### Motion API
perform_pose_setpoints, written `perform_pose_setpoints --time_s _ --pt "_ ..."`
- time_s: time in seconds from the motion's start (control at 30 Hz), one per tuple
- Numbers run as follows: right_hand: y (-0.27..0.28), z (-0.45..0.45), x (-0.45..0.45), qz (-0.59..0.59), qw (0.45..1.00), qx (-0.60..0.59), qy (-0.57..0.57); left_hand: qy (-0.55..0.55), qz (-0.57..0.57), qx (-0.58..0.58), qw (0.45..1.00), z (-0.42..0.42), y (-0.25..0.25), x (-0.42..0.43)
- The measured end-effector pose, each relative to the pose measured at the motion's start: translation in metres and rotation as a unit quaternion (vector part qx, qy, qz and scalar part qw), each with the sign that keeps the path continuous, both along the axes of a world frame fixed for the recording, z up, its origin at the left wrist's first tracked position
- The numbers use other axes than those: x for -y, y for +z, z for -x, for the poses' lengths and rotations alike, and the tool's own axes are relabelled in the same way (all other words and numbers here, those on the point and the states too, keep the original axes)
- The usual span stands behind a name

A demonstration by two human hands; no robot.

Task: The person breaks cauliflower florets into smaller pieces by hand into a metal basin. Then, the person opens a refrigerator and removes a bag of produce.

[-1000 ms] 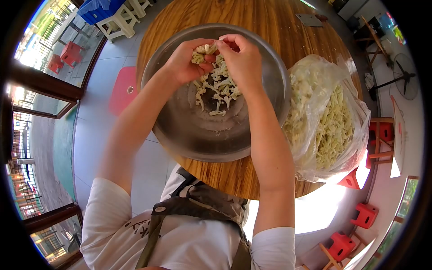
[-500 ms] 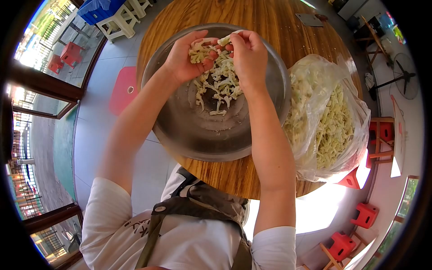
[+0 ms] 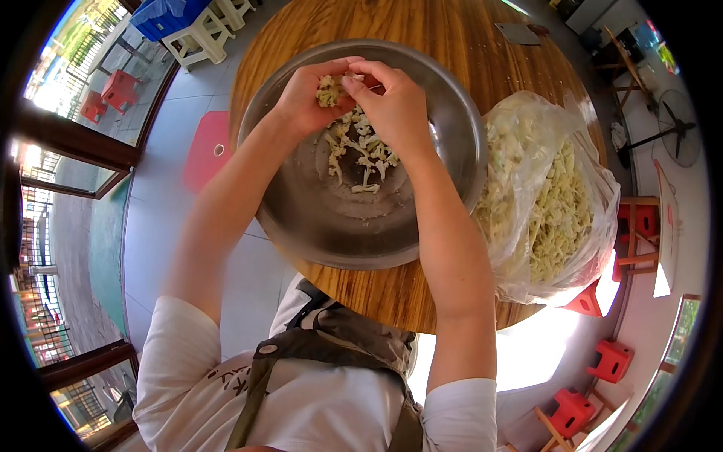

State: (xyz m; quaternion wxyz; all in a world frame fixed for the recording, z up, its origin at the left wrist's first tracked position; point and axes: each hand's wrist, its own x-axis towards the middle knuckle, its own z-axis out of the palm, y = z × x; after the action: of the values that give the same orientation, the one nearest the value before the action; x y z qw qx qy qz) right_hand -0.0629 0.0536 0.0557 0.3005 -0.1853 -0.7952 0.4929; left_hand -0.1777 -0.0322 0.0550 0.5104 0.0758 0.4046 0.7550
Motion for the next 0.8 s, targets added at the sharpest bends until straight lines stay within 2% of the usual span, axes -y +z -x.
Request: perform_pose_setpoints --time_s 0.1,0.2,0.3,0.4,0.5,0.6,0.7,0.8 --pt "0.0 0.0 -0.001 0.037 0.999 -0.007 -0.008 -0.031 -0.014 0.002 0.999 0.003 -0.001 0.001" --pt "0.009 -0.002 0.0 0.031 0.997 -0.016 -0.075 -0.058 -0.03 -0.013 0.998 0.006 -0.006 0.0" --pt "0.009 -0.002 -0.004 0.041 0.987 -0.039 -0.152 -0.04 -0.013 0.012 0.999 0.003 -0.002 0.0" --pt "0.009 -0.003 -0.008 0.019 0.987 -0.038 -0.154 -0.003 -0.02 0.054 0.998 0.004 -0.001 -0.001" --pt "0.021 -0.007 0.002 0.028 0.991 0.073 -0.107 0.013 -0.027 0.076 0.997 0.006 -0.005 -0.002" --pt "0.018 -0.005 0.009 -0.039 0.998 0.043 -0.026 0.03 0.011 0.069 0.997 0.003 -0.001 -0.004" --pt "0.011 -0.003 0.01 -0.06 0.997 0.001 0.043 0.001 0.042 0.029 0.999 -0.004 0.006 -0.001" --pt "0.011 -0.004 0.012 -0.057 0.997 0.009 0.055 0.013 0.099 -0.071 0.992 -0.014 0.018 0.002"
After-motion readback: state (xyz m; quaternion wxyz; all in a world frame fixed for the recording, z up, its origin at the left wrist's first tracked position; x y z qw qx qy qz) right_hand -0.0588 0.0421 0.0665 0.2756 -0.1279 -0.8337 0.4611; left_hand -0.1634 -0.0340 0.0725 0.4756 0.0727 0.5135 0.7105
